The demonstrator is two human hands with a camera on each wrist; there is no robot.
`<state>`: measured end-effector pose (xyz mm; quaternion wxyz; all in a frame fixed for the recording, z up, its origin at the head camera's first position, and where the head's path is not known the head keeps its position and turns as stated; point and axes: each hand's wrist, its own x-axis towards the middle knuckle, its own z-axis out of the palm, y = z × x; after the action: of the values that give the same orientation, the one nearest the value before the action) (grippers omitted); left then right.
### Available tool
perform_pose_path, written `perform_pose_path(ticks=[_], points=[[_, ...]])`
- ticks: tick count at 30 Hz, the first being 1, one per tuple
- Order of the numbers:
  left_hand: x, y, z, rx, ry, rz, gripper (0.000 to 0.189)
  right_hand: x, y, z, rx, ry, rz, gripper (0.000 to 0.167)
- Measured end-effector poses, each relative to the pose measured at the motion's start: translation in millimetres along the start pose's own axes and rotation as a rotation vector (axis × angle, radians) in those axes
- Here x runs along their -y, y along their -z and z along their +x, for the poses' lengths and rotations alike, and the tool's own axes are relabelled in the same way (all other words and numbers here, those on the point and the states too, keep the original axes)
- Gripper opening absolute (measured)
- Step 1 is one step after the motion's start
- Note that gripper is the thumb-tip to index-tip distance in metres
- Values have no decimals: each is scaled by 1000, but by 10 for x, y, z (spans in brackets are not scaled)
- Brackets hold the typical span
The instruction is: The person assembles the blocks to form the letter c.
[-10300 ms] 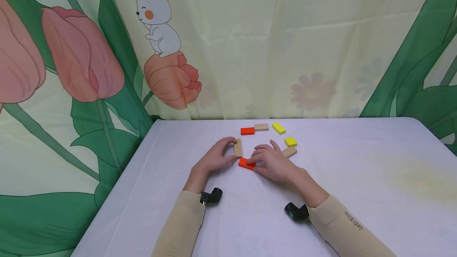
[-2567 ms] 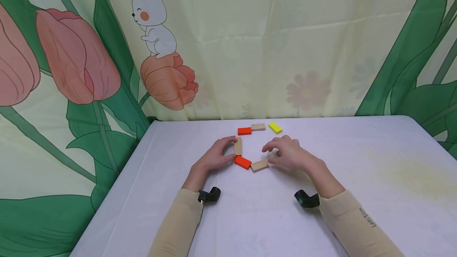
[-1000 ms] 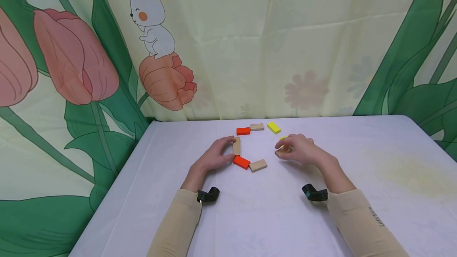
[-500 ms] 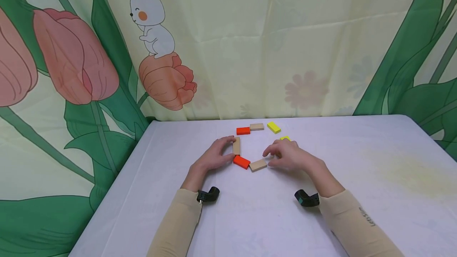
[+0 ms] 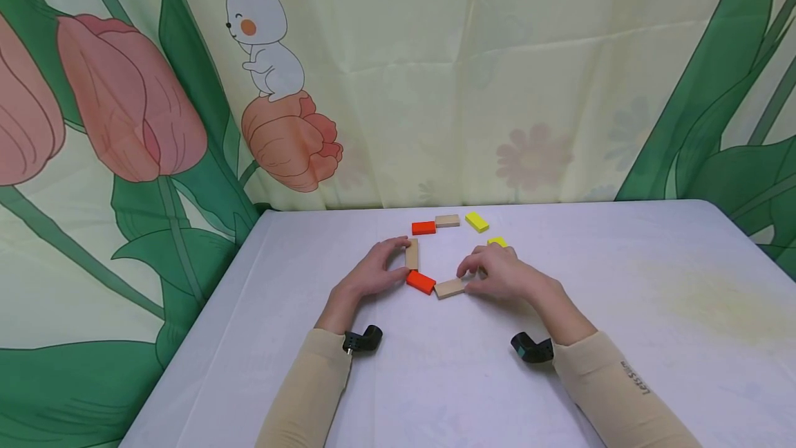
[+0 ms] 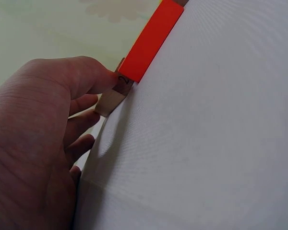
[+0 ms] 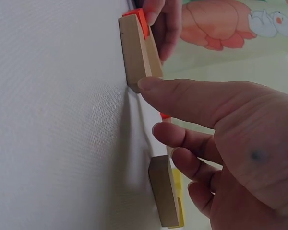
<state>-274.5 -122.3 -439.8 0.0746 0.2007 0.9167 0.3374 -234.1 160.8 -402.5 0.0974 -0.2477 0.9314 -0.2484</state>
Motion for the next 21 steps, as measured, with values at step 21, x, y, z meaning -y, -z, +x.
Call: perform_pose_path(ticks=[21], points=[[4,1,-3,-5,5,-15,58,37,47,-37,61,-6,8,11]])
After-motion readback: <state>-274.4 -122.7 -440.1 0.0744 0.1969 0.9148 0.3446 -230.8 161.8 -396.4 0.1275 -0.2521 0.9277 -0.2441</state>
